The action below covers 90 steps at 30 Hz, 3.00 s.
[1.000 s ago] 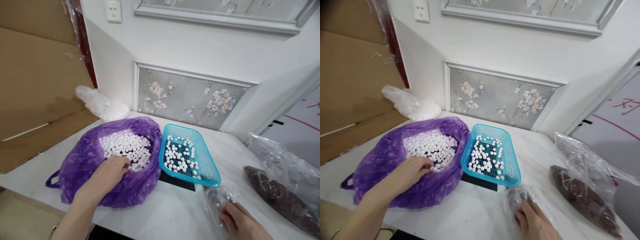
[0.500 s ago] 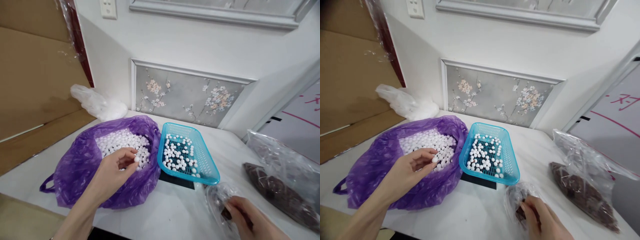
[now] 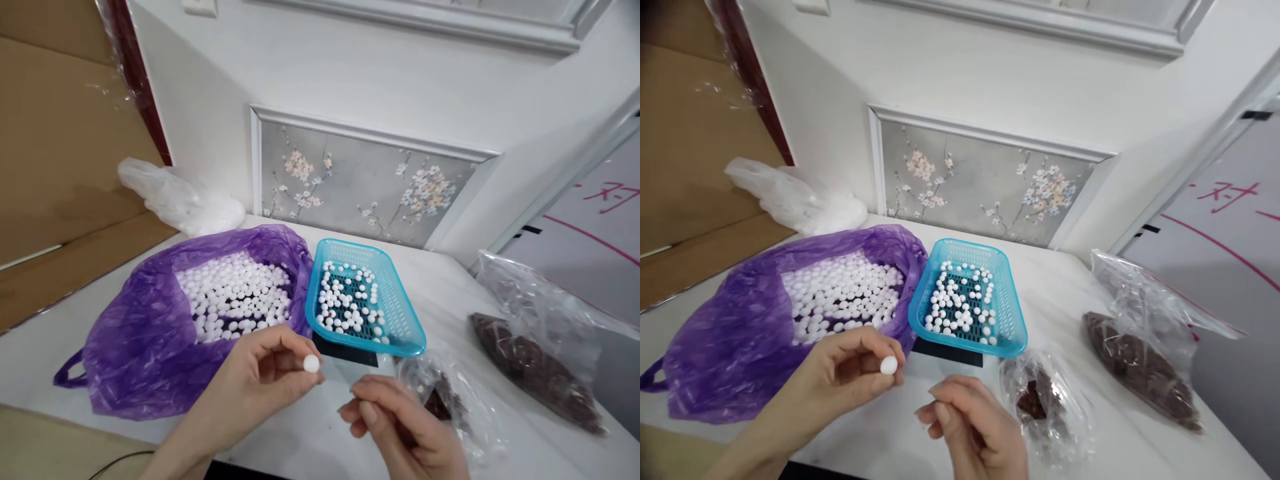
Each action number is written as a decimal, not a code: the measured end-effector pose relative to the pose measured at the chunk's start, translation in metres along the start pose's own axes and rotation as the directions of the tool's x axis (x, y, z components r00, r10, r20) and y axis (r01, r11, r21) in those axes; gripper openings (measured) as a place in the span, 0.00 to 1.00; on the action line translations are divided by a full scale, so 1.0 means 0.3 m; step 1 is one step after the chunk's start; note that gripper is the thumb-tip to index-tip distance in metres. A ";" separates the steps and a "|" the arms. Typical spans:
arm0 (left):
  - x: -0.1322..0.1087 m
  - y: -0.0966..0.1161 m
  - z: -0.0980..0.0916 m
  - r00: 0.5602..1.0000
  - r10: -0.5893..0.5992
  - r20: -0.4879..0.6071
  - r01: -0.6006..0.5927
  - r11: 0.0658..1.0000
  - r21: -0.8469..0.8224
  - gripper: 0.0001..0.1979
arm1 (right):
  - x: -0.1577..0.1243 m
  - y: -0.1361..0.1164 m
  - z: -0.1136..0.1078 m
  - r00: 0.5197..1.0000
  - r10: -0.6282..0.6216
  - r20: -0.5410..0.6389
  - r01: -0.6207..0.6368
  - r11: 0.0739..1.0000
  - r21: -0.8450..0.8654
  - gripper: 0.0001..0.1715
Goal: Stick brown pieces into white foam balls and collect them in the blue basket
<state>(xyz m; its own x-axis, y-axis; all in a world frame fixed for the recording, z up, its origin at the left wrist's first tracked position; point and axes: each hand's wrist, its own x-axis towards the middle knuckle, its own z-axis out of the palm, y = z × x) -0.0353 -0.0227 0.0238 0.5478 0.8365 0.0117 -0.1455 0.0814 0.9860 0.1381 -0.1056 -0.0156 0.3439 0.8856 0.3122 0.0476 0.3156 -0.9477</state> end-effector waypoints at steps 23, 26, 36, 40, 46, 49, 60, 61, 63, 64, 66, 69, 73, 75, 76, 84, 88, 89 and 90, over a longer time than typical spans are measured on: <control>0.015 -0.082 0.070 0.934 -0.346 0.092 0.330 0.734 -0.593 0.04 | 0.023 -0.011 -0.002 0.999 -0.023 0.026 0.018 0.981 0.191 0.02; 0.016 -0.083 0.081 0.939 -0.325 0.109 0.318 0.707 -0.632 0.03 | 0.020 -0.017 0.005 0.999 0.021 0.026 -0.025 0.982 0.185 0.02; 0.008 -0.108 0.084 0.955 -0.263 0.138 0.289 0.708 -0.644 0.02 | 0.021 -0.041 0.013 0.982 0.185 0.030 -0.185 0.929 0.321 0.06; 0.012 -0.111 0.089 0.958 -0.246 0.146 0.284 0.755 -0.590 0.03 | 0.021 -0.047 0.018 0.982 0.184 0.049 -0.190 0.940 0.284 0.04; 0.016 -0.109 0.097 0.960 -0.255 0.117 0.274 0.752 -0.599 0.03 | 0.023 -0.055 0.026 0.958 0.285 0.041 -0.283 0.906 0.315 0.06; 0.017 -0.102 0.104 0.968 -0.215 0.131 0.251 0.774 -0.581 0.03 | 0.021 -0.054 0.038 0.956 0.292 0.031 -0.287 0.904 0.318 0.06; 0.010 -0.101 0.114 0.968 -0.249 -0.009 0.213 0.844 -0.493 0.07 | 0.008 -0.049 0.057 0.966 0.248 -0.077 -0.235 0.961 0.149 0.08; 0.009 -0.099 0.115 0.969 -0.246 -0.021 0.206 0.850 -0.485 0.07 | 0.007 -0.049 0.058 0.966 0.246 -0.079 -0.234 0.962 0.143 0.08; 0.007 -0.093 0.118 0.970 -0.236 -0.054 0.185 0.866 -0.464 0.07 | 0.006 -0.048 0.060 0.967 0.242 -0.081 -0.229 0.963 0.143 0.08; 0.007 -0.091 0.119 0.971 -0.227 -0.073 0.171 0.876 -0.450 0.06 | 0.004 -0.046 0.062 0.968 0.238 -0.081 -0.224 0.963 0.147 0.08; 0.007 -0.089 0.119 0.974 -0.203 -0.102 0.144 0.897 -0.418 0.05 | 0.002 -0.041 0.065 0.971 0.228 -0.078 -0.214 0.964 0.156 0.07; 0.008 -0.091 0.114 0.978 -0.165 -0.126 0.108 0.923 -0.370 0.04 | 0.001 -0.033 0.069 0.971 0.227 -0.071 -0.212 0.963 0.167 0.07; 0.008 -0.088 0.110 0.982 -0.134 -0.132 0.082 0.937 -0.340 0.03 | 0.009 -0.034 0.066 0.968 0.243 -0.058 -0.233 0.962 0.143 0.09; 0.007 -0.086 0.109 0.982 -0.131 -0.135 0.079 0.938 -0.339 0.03 | 0.015 -0.038 0.060 0.966 0.256 -0.045 -0.250 0.962 0.108 0.10; 0.006 -0.085 0.109 0.981 -0.133 -0.139 0.079 0.937 -0.340 0.03 | 0.018 -0.040 0.055 0.965 0.259 -0.039 -0.255 0.963 0.088 0.10; 0.005 -0.099 0.114 0.976 -0.149 -0.156 0.091 0.941 -0.327 0.02 | 0.025 -0.033 0.022 0.953 0.296 0.059 -0.302 0.943 0.142 0.15; 0.002 -0.102 0.121 0.981 -0.150 -0.126 0.100 0.936 -0.338 0.01 | 0.022 -0.020 0.022 0.955 0.294 0.043 -0.297 0.946 0.128 0.14; 0.001 -0.101 0.123 0.982 -0.146 -0.122 0.097 0.935 -0.340 0.01 | 0.021 -0.017 0.023 0.956 0.291 0.035 -0.293 0.949 0.114 0.14; 0.000 -0.099 0.125 0.982 -0.140 -0.125 0.091 0.937 -0.338 0.02 | 0.021 -0.015 0.025 0.958 0.285 0.028 -0.286 0.952 0.106 0.14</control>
<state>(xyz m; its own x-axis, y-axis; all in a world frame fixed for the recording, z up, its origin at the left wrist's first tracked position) 0.0000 -0.0454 0.0007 0.4555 0.8780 -0.1474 -0.3654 0.3354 0.8683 0.1331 -0.0990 -0.0090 0.3172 0.9478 0.0308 -0.1521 0.0829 -0.9849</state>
